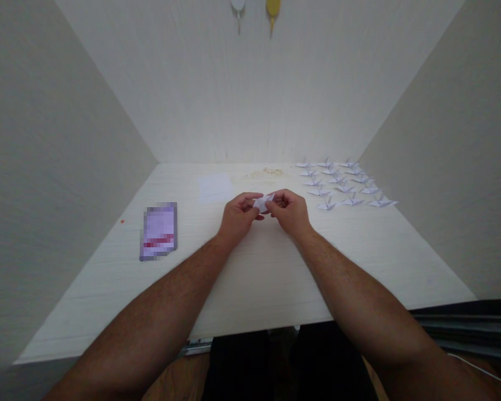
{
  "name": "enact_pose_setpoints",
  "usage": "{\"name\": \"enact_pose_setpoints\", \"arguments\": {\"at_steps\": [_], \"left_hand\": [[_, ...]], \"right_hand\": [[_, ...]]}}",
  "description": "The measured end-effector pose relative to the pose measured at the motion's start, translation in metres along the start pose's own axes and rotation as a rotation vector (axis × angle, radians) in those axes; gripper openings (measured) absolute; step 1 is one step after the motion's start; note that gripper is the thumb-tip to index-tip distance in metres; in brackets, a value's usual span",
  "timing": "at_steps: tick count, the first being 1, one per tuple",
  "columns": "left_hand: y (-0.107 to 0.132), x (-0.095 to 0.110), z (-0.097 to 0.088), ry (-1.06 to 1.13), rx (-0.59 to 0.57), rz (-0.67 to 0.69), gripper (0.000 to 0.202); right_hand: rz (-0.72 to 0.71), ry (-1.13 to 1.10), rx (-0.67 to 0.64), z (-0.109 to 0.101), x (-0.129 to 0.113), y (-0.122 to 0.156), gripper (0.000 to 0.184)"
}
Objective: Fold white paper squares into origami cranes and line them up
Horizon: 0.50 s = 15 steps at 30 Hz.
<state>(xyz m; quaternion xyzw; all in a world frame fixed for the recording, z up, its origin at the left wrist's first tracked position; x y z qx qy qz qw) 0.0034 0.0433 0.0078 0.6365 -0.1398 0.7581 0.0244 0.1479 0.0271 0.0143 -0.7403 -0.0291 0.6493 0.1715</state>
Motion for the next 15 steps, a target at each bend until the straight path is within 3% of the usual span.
{"name": "enact_pose_setpoints", "arguments": {"at_steps": [15], "left_hand": [[-0.0007,-0.0038,-0.0024,0.004,0.012,0.016,0.036]], "right_hand": [[0.029,-0.003,-0.006,0.0012,-0.0042,0.0024,0.014]]}}
Point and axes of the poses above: each hand's wrist, its own y-axis away from the middle knuckle, its own z-axis out of the palm, x = y × z, the point moved 4 cm from there along -y, towards the middle knuckle, and after that the axes turned 2 degrees about y, right-handed, at the moved point
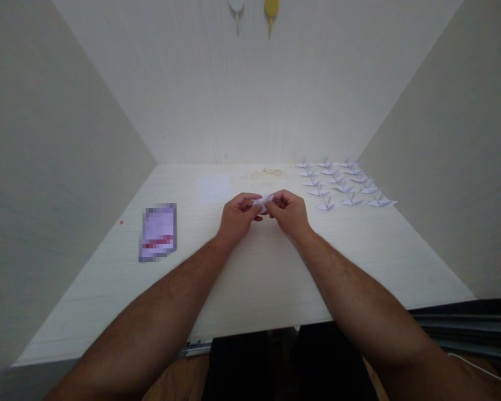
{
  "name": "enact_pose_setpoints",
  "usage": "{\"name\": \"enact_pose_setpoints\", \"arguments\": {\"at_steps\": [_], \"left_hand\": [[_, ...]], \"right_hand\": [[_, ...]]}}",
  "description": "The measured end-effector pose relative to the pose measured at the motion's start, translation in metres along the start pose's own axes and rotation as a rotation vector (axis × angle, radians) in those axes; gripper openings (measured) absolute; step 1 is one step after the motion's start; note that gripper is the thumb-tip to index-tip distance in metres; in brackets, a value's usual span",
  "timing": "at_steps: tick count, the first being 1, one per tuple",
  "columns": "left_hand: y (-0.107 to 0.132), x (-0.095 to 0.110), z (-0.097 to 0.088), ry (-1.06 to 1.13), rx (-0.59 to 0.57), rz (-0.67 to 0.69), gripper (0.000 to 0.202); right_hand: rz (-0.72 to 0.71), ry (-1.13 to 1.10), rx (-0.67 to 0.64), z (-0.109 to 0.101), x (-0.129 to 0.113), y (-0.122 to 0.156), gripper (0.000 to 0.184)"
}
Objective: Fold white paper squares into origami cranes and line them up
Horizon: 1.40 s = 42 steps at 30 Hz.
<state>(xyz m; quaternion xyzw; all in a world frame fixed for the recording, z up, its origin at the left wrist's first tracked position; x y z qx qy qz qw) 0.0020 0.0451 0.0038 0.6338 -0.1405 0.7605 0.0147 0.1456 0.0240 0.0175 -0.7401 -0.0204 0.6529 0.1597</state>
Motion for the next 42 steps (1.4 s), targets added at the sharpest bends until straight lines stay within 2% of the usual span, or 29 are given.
{"name": "enact_pose_setpoints", "arguments": {"at_steps": [14,37,42], "left_hand": [[0.003,0.006,0.003,-0.066,-0.011,0.002,0.033],[0.004,0.003,0.006,-0.069,-0.076,0.002,0.030],[0.003,0.005,0.003,-0.077,-0.048,0.011,0.032]], "right_hand": [[-0.114,0.131,0.134,-0.008,-0.007,0.002,0.011],[-0.160,0.111,0.160,-0.008,-0.010,0.004,0.004],[-0.116,0.062,0.107,-0.006,-0.007,0.002,0.016]]}}
Point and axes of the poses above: each hand's wrist, its own y-axis away from the middle knuckle, its own z-axis out of the palm, x = y × z, the point moved 4 cm from there along -y, towards the middle knuckle, and after that the axes turned 2 degrees about y, right-handed, at the moved point
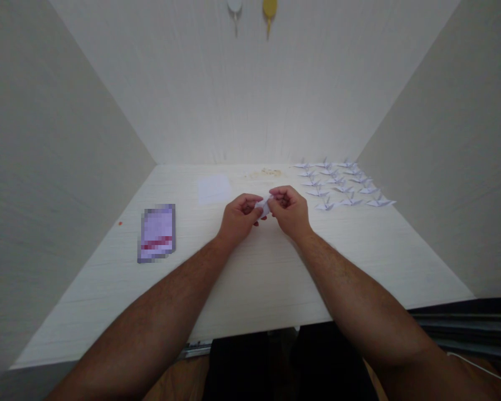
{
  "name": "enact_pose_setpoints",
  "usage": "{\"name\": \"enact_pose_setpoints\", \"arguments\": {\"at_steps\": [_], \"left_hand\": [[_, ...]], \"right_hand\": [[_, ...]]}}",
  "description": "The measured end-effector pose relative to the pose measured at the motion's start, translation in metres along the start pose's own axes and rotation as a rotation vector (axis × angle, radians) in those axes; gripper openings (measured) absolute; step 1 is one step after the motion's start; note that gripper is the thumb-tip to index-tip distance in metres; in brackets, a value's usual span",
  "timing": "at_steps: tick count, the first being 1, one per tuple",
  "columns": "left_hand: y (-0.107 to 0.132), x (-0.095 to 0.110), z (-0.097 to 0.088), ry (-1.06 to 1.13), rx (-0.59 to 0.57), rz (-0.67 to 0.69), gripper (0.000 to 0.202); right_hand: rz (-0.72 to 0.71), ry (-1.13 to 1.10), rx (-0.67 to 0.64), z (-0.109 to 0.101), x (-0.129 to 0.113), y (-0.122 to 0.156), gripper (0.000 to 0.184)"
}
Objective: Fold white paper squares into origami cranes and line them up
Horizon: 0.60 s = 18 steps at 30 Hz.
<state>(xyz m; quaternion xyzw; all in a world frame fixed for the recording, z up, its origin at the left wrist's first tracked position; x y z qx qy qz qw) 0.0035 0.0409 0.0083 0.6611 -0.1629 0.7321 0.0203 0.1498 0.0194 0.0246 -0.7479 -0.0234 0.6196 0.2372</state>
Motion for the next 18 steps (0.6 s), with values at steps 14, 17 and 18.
{"name": "enact_pose_setpoints", "arguments": {"at_steps": [14,17,18], "left_hand": [[-0.0009,-0.0043,-0.0027,0.058,0.028,-0.098,0.043],[-0.0021,-0.0048,-0.0040,0.046,0.032,-0.061,0.039],[-0.0025,-0.0051,-0.0044,0.042,0.034,-0.050,0.039]], "right_hand": [[0.097,-0.021,-0.043,0.0032,0.0064,-0.0002,0.013],[0.117,-0.058,-0.049,0.0028,0.0075,-0.0016,0.014],[0.121,-0.070,-0.048,0.0026,0.0077,-0.0021,0.015]]}}
Point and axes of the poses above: each hand's wrist, its own y-axis away from the middle knuckle, its own z-axis out of the palm, x = y × z, the point moved 4 cm from there along -y, towards the middle knuckle, and after that the axes turned 2 degrees about y, right-handed, at the moved point
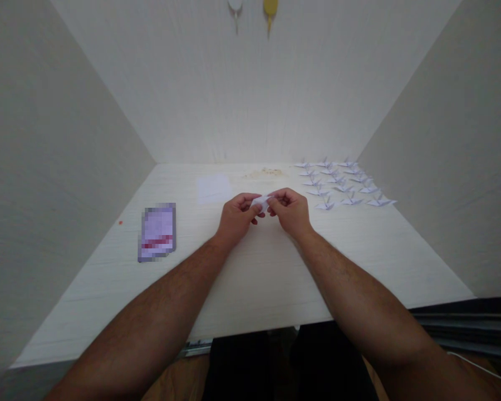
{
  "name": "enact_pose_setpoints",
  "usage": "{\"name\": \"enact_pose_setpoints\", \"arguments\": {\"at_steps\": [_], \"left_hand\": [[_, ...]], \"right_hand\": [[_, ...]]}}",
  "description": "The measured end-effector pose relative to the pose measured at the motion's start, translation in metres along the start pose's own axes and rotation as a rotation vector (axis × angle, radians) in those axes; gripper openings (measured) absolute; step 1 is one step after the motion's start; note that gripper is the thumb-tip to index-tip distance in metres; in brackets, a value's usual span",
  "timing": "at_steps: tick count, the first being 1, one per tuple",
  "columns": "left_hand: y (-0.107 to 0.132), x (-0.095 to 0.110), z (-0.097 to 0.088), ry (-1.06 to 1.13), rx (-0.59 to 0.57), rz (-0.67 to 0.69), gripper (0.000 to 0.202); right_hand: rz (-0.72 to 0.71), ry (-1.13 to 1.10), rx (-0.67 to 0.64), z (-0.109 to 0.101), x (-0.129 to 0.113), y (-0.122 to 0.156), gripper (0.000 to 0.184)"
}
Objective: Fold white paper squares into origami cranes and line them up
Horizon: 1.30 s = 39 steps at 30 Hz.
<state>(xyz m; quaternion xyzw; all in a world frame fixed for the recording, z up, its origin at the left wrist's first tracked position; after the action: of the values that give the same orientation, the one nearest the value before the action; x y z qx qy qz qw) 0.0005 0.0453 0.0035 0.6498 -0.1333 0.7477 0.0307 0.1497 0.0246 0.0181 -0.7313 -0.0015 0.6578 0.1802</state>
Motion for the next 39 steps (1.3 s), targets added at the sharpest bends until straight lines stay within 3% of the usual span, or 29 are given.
{"name": "enact_pose_setpoints", "arguments": {"at_steps": [11,16,19,23,29,35,39], "left_hand": [[0.001,0.004,0.001,-0.092,0.031,0.021,0.035],[0.002,0.006,0.000,-0.217,0.093,0.042,0.037],[0.001,0.006,-0.001,-0.261,0.086,0.043,0.039],[0.001,0.007,-0.002,-0.263,0.084,0.031,0.022],[0.001,0.008,-0.002,-0.229,0.071,0.001,0.019],[-0.003,-0.004,-0.007,-0.094,0.053,0.019,0.026],[-0.006,-0.010,-0.008,0.004,0.023,-0.004,0.031]], "right_hand": [[-0.037,0.015,0.020,-0.003,0.001,-0.001,0.015],[-0.090,0.131,-0.028,-0.001,0.003,0.000,0.027],[-0.054,0.191,-0.039,-0.001,0.003,0.000,0.023],[0.017,0.147,-0.052,-0.001,0.002,-0.001,0.017],[0.036,0.094,-0.044,-0.003,0.001,-0.002,0.018],[0.065,-0.018,-0.128,-0.001,0.003,-0.001,0.023],[0.035,-0.075,-0.112,-0.001,0.005,-0.002,0.022]]}}
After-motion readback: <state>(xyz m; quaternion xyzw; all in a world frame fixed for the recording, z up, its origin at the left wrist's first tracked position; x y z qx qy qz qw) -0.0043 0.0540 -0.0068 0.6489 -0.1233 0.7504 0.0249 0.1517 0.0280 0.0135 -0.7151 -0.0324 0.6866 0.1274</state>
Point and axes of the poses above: each hand's wrist, its own y-axis away from the middle knuckle, its own z-axis out of the palm, x = y × z, the point moved 4 cm from there along -y, towards the middle knuckle, and after that the axes turned 2 degrees about y, right-handed, at the moved point
